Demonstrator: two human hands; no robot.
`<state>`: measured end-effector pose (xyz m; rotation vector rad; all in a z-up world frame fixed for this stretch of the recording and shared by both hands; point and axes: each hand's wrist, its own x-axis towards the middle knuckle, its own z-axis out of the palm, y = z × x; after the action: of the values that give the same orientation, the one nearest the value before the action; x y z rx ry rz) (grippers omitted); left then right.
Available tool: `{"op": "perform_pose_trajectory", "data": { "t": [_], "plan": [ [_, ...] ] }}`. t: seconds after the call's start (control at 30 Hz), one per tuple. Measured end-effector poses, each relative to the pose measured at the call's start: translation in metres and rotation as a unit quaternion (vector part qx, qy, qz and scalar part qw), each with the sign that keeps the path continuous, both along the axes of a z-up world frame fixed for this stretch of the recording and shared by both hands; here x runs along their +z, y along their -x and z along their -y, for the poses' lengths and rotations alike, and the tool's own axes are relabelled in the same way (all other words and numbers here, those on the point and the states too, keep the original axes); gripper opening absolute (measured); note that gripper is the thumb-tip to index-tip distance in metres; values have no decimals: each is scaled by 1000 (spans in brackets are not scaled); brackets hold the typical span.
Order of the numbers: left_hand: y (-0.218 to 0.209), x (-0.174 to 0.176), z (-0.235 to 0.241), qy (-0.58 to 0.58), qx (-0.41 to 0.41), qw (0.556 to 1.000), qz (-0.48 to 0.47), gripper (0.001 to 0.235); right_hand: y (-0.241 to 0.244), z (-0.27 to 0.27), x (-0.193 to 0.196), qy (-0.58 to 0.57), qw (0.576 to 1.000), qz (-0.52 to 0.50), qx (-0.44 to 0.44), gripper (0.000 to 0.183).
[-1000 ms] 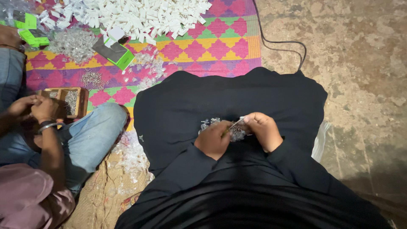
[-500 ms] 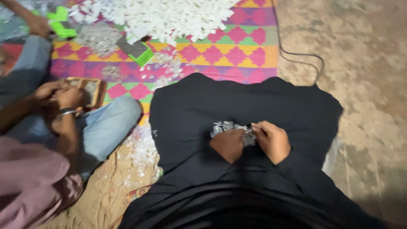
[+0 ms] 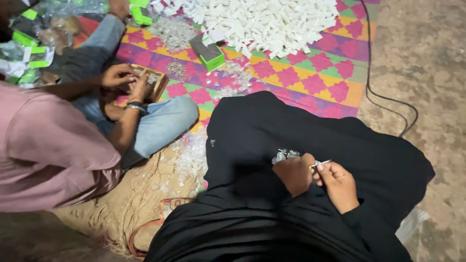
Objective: The person sits on the floor and uses a small screwdriver to manipulate tiny metallic components held in the left hand. The person repeatedly inserts and adjusts the components, working on a small pile of parts on their lap.
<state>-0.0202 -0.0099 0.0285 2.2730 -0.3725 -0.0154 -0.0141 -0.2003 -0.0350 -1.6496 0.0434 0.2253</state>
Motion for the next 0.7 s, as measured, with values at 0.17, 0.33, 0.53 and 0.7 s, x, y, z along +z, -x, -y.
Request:
{"op": "perform_pose_trajectory", "data": {
  "t": [0.17,0.33,0.53,0.7],
  "plan": [
    [-2,-14,3,-33,30,999,24,13,6,2,1,106,992,63,35,21],
    [-1,-30,3,-33,27,996,76,11,4,10,-7,94,987,105,80,20],
    [-28,-39,-9,-87,87,984,126,12,12,14,3,39,971,109,209,18],
    [-46,-24,-26,78,66,992,80,15,20,4,25,146,953,209,162,16]
  ]
}}
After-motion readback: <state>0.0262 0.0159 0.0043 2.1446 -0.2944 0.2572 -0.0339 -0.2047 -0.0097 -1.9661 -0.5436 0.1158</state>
